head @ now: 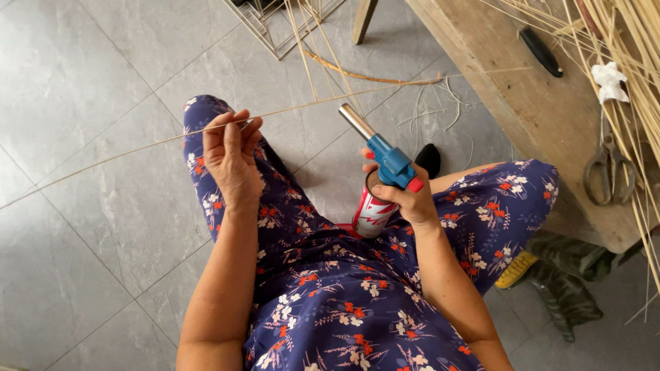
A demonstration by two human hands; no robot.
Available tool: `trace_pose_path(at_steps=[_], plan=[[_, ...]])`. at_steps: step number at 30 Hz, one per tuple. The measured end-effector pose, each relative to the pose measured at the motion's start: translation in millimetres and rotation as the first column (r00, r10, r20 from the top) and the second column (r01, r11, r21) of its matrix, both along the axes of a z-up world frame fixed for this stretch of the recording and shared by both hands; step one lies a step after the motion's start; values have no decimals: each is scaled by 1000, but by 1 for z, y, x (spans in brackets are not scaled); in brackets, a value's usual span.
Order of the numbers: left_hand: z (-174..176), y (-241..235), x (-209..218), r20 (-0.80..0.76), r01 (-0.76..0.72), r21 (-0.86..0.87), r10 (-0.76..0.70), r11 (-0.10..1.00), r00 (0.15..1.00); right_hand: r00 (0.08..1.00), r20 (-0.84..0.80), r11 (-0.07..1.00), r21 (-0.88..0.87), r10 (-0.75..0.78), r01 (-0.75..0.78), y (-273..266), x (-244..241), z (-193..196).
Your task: The person sits cross-legged on a small stool and uses a handheld blowtorch to heat thin bamboo sticks. They hold the sticks in one hand and the torch in the other, rotating the sticks to apply heat evenly along their length. The person repeatedly picks up sticks from a pile on a nearby table, heats them, and places them back down.
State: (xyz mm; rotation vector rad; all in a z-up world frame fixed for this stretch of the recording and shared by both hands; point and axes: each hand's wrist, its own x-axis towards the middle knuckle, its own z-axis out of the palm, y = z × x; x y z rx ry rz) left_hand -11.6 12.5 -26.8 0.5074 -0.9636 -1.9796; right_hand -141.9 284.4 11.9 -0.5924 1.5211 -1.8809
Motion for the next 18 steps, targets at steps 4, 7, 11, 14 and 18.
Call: trace_pose_path(at_steps=[4,7,11,14,18], plan=[[1,5,-6,12,26,8,-26,1000,1000,999,7,998,25,54,-54,-13,10,2],[2,11,-9,40,50,-13,-49,999,998,996,0,995,45,86,-86,-19,14,1],[2,11,-9,52,46,-25,-45,999,998,998,-5,998,15,58,-58,-19,13,-3],[1,8,-7,44,31,-18,-31,999,999,998,47,999,-15,-31,31,-9,6,-4],[-1,4,-4,19,22,8,-22,1000,1000,990,58,991,-29,-129,131,6,-5,-6]])
